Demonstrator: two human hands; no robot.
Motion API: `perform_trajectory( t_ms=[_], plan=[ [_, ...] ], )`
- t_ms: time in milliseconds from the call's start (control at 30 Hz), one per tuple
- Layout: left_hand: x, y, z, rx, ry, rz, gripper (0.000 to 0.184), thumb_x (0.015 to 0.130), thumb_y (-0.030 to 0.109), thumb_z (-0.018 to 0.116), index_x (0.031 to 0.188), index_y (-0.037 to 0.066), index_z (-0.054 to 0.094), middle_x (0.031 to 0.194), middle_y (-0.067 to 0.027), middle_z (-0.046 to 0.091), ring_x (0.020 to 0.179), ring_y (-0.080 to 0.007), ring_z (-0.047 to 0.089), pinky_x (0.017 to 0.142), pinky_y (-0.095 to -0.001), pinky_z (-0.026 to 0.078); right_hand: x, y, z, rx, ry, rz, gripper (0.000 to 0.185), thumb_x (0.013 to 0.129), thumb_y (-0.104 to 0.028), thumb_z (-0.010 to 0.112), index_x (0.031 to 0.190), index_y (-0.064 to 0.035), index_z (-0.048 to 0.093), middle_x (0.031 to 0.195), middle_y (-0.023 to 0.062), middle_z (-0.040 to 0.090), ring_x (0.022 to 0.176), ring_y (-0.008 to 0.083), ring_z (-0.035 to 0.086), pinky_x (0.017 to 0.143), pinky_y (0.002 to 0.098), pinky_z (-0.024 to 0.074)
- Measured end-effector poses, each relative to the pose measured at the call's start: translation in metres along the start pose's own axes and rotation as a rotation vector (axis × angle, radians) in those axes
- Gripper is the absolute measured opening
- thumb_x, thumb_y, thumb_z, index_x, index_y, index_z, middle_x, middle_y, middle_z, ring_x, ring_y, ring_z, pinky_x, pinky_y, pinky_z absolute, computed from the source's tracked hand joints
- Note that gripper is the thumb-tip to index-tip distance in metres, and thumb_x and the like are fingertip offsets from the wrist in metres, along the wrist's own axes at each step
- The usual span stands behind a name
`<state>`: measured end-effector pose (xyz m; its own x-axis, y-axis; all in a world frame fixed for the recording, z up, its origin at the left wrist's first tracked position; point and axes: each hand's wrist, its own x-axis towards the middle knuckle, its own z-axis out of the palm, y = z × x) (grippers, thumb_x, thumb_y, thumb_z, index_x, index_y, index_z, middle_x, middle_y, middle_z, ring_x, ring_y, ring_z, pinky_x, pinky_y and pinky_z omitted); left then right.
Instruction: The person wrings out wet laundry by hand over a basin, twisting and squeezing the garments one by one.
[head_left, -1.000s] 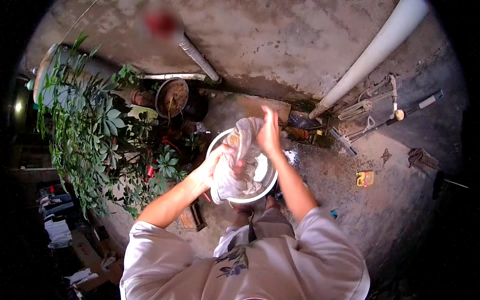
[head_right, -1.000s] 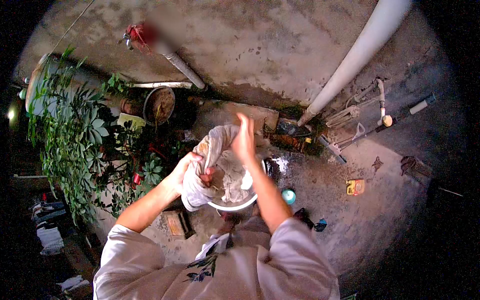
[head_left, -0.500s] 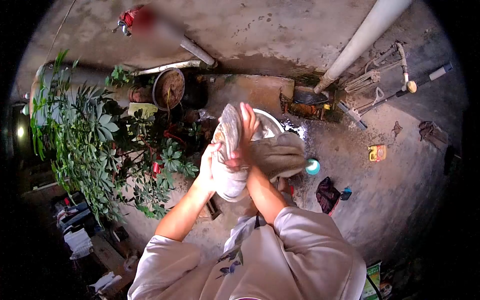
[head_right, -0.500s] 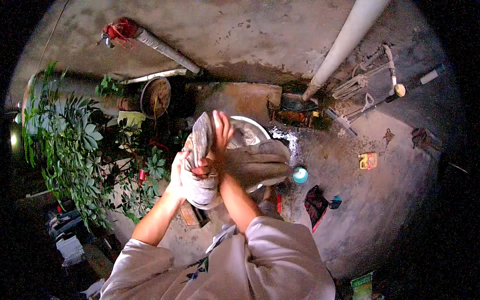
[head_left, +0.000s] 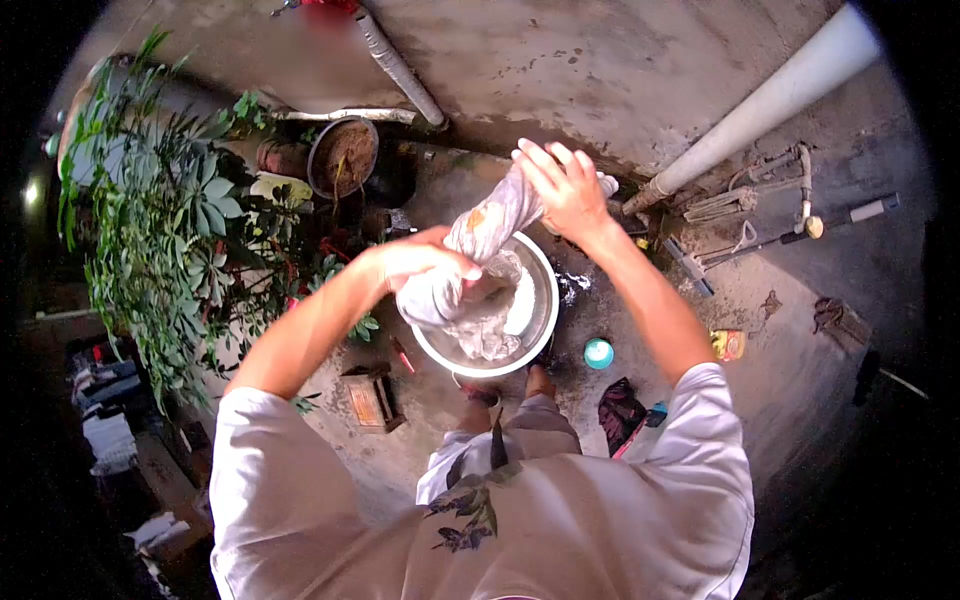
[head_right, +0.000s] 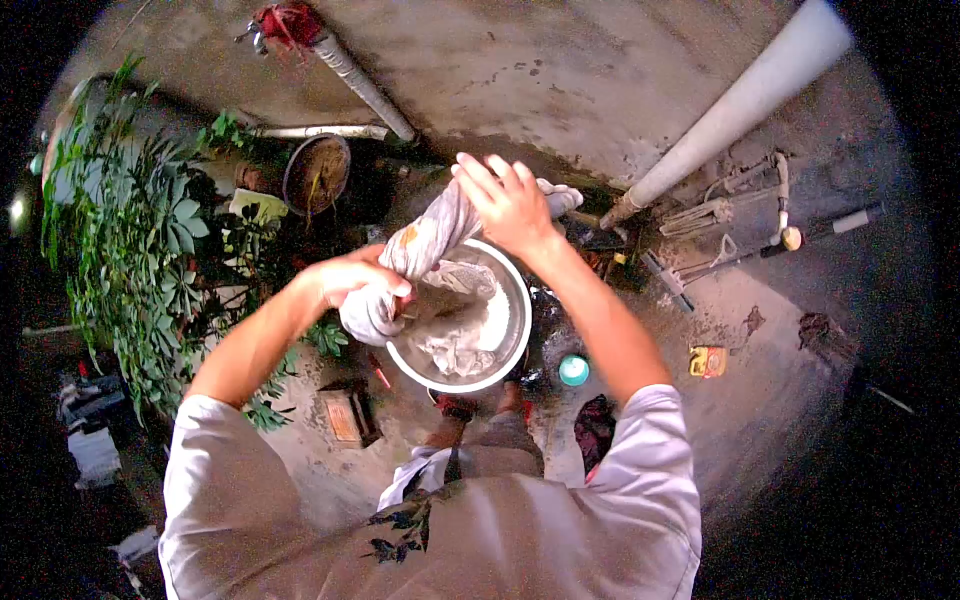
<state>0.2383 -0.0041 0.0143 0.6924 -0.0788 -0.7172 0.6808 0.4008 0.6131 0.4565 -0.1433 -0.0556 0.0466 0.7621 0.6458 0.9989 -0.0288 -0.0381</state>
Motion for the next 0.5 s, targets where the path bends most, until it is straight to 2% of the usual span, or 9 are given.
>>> perform_trajectory(
  t_ms=[67,100,133,200,233,300,333,367,500],
  plan=[
    [0.003,0.022,-0.006,0.34,-0.008,0.028,0.062,0.066,0.011,0.078,0.121,-0.004,0.056,0.108,-0.0115,0.067,0.096,-0.0202,0.063,0.091,-0.0317,0.048,0.017,0.012,-0.006,0.132,0.074,-0.108,0.034,0.076,-0.008,0.058,0.109,-0.0027,0.064,0.127,0.0091,0.057,0.116,0.0254,0.053,0.094,0.0406,0.0435],
    [0.004,0.033,-0.009,0.599,0.05,0.017,0.055,0.063,0.012,0.078,0.113,-0.005,0.062,0.104,-0.0121,0.068,0.093,-0.0196,0.063,0.088,-0.0311,0.049,0.024,0.015,-0.006,0.185,0.088,-0.149,0.032,0.076,-0.006,0.059,0.107,-0.001,0.063,0.124,0.0112,0.059,0.116,0.0263,0.055,0.093,0.0416,0.0457],
    [0.004,0.039,-0.012,0.688,0.087,0.02,0.052,0.063,0.012,0.077,0.109,-0.005,0.064,0.101,-0.0121,0.069,0.09,-0.0191,0.064,0.086,-0.0311,0.05,0.027,0.017,-0.004,0.193,0.089,-0.163,0.032,0.076,-0.006,0.059,0.107,-0.001,0.063,0.124,0.0112,0.059,0.116,0.0263,0.055,0.093,0.0416,0.0457],
    [0.0,0.051,-0.01,0.842,0.209,0.032,0.044,0.061,0.013,0.075,0.1,-0.004,0.068,0.093,-0.0124,0.071,0.083,-0.0188,0.065,0.081,-0.0314,0.051,0.032,0.019,0.0,0.294,0.013,-0.152,0.034,0.074,-0.003,0.059,0.108,0.0005,0.059,0.112,0.0138,0.062,0.103,0.0288,0.061,0.084,0.0414,0.0503],
    [0.002,0.051,-0.017,0.887,0.259,0.049,0.043,0.059,0.014,0.075,0.099,-0.003,0.068,0.091,-0.0131,0.071,0.082,-0.0194,0.066,0.08,-0.0318,0.052,0.036,0.017,-0.001,0.299,0.01,-0.161,0.034,0.074,-0.003,0.059,0.108,0.0005,0.059,0.112,0.0138,0.062,0.103,0.0288,0.061,0.084,0.0414,0.0503],
    [0.003,0.061,-0.025,1.075,0.347,0.034,0.043,0.059,0.016,0.075,0.097,-0.003,0.068,0.09,-0.0154,0.071,0.082,-0.0221,0.067,0.08,-0.0327,0.052,0.045,0.015,-0.004,0.324,-0.116,-0.105,0.036,0.074,-0.003,0.059,0.11,-0.0005,0.055,0.098,0.0131,0.061,0.093,0.0291,0.062,0.081,0.0399,0.0511],
    [0.0,0.066,-0.026,1.166,0.408,0.02,0.042,0.059,0.018,0.076,0.095,-0.003,0.068,0.09,-0.0187,0.07,0.084,-0.0271,0.068,0.08,-0.0345,0.052,0.047,0.016,0.001,0.346,-0.167,-0.099,0.052,0.067,-0.001,0.062,0.118,0.0032,0.051,0.098,0.016,0.06,0.096,0.0325,0.06,0.083,0.0404,0.0501],
    [-0.002,0.07,-0.026,1.256,0.479,0.002,0.044,0.06,0.023,0.077,0.095,-0.002,0.068,0.092,-0.0219,0.069,0.087,-0.0323,0.067,0.081,-0.0371,0.053,0.05,0.013,0.004,0.348,-0.17,-0.107,0.052,0.067,-0.001,0.062,0.118,0.0032,0.051,0.098,0.016,0.06,0.096,0.0325,0.06,0.083,0.0404,0.0501],
    [-0.002,0.073,-0.041,1.433,0.7,-0.053,0.043,0.063,0.029,0.077,0.093,-0.001,0.068,0.094,-0.0227,0.068,0.092,-0.0346,0.066,0.081,-0.0422,0.053,0.063,-0.004,0.017,0.294,-0.24,-0.034,0.037,0.069,-0.001,0.061,0.105,0.0009,0.051,0.09,0.0143,0.059,0.086,0.0321,0.062,0.074,0.0409,0.0522]
  ],
)
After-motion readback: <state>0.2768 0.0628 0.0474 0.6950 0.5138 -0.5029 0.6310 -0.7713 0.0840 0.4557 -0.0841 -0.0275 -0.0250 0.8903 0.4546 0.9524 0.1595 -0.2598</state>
